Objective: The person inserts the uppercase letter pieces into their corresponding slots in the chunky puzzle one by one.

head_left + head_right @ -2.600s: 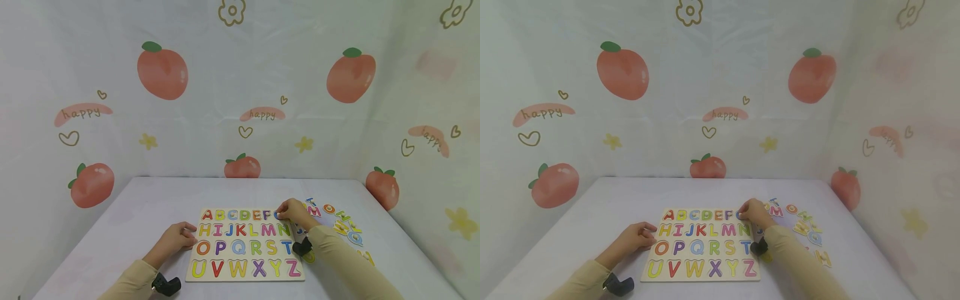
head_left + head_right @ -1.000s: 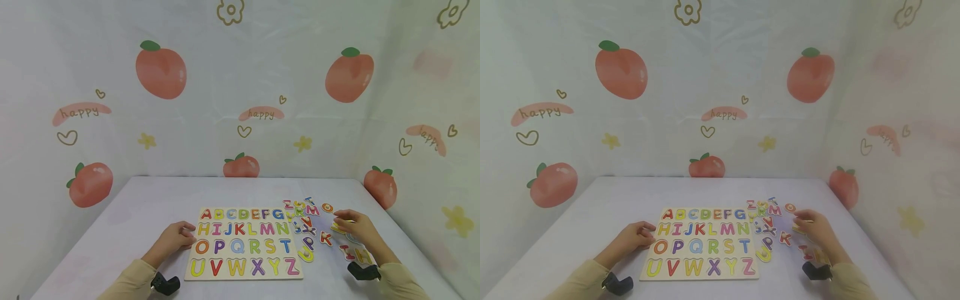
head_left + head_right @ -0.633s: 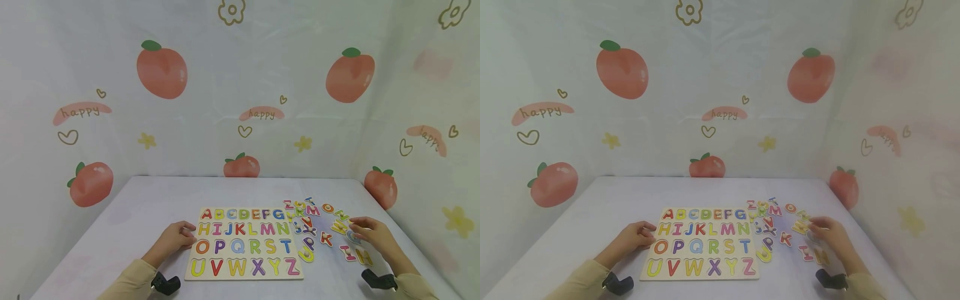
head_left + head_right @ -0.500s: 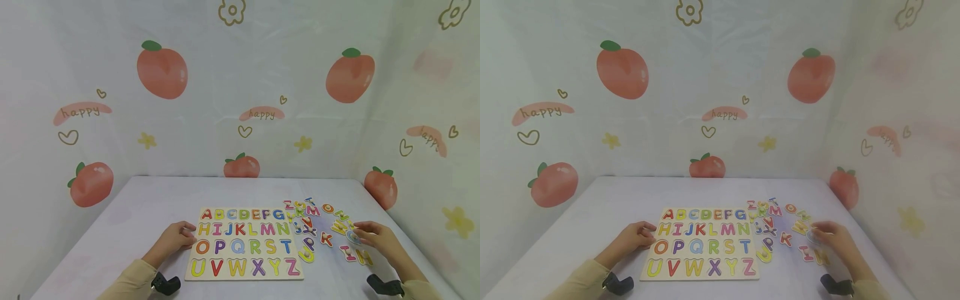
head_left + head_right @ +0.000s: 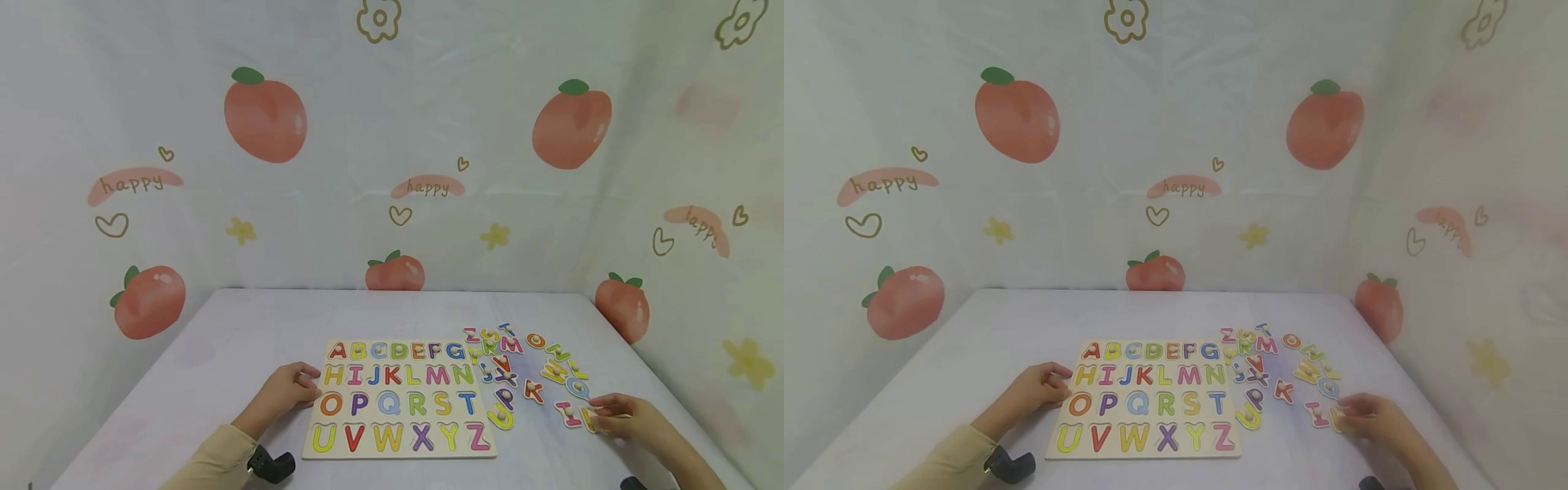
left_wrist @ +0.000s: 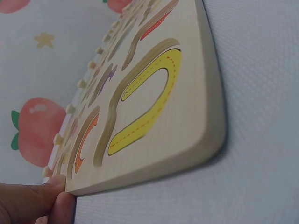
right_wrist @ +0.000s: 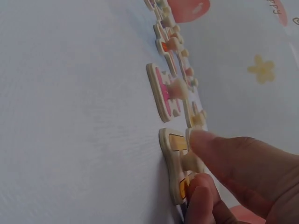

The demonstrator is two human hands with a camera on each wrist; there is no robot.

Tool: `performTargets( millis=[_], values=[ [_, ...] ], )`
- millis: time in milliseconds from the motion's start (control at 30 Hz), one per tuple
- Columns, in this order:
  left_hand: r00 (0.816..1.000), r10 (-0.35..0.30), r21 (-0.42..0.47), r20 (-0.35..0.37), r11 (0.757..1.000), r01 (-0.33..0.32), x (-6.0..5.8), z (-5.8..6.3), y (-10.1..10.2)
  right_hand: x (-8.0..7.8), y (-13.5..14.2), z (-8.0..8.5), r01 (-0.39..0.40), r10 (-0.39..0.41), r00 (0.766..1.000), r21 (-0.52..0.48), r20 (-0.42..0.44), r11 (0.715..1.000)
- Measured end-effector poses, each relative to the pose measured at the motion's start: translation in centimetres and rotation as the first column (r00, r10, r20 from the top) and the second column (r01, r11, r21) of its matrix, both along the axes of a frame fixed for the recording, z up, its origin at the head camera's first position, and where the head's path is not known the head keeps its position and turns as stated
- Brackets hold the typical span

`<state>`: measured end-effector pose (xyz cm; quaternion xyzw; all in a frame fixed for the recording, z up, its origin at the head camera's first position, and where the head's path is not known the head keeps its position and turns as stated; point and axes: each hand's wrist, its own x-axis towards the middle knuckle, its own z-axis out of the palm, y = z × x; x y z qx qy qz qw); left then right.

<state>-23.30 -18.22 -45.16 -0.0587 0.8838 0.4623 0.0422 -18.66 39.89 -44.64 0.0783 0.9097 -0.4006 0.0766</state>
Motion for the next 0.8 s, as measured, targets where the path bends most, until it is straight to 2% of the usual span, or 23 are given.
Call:
performTargets(
  millis=[100, 300, 433, 633, 800],
  values=[
    [1.000, -0.007, 0.008, -0.005, 1.000, 0.007, 0.0, 0.0, 0.0, 0.2, 0.0, -0.2, -0.024, 0.024, 1.000, 0.013, 0.004, 1.000],
    [1.000, -0.012, 0.023, -0.013, 1.000, 0.012, 0.0, -0.1, 0.0, 0.0, -0.2, -0.5, 0.032, -0.033, 0.998, 0.028, 0.054, 0.999],
    [1.000, -0.006, 0.029, -0.010, 1.000, 0.007, 0.0, -0.2, 0.1, 0.1, -0.3, -0.4, 0.027, -0.030, 0.998, 0.048, 0.055, 0.998],
    [1.000, -0.004, 0.017, -0.011, 1.000, 0.005, 0.0, -0.2, 0.1, 0.2, -0.5, 1.0, -0.011, 0.012, 1.000, 0.095, -0.007, 0.995],
    [1.000, -0.008, 0.006, -0.017, 1.000, 0.008, 0.0, -0.2, -0.1, -0.4, -1.7, 3.0, -0.037, 0.043, 0.996, 0.084, -0.074, 0.996]
  ],
)
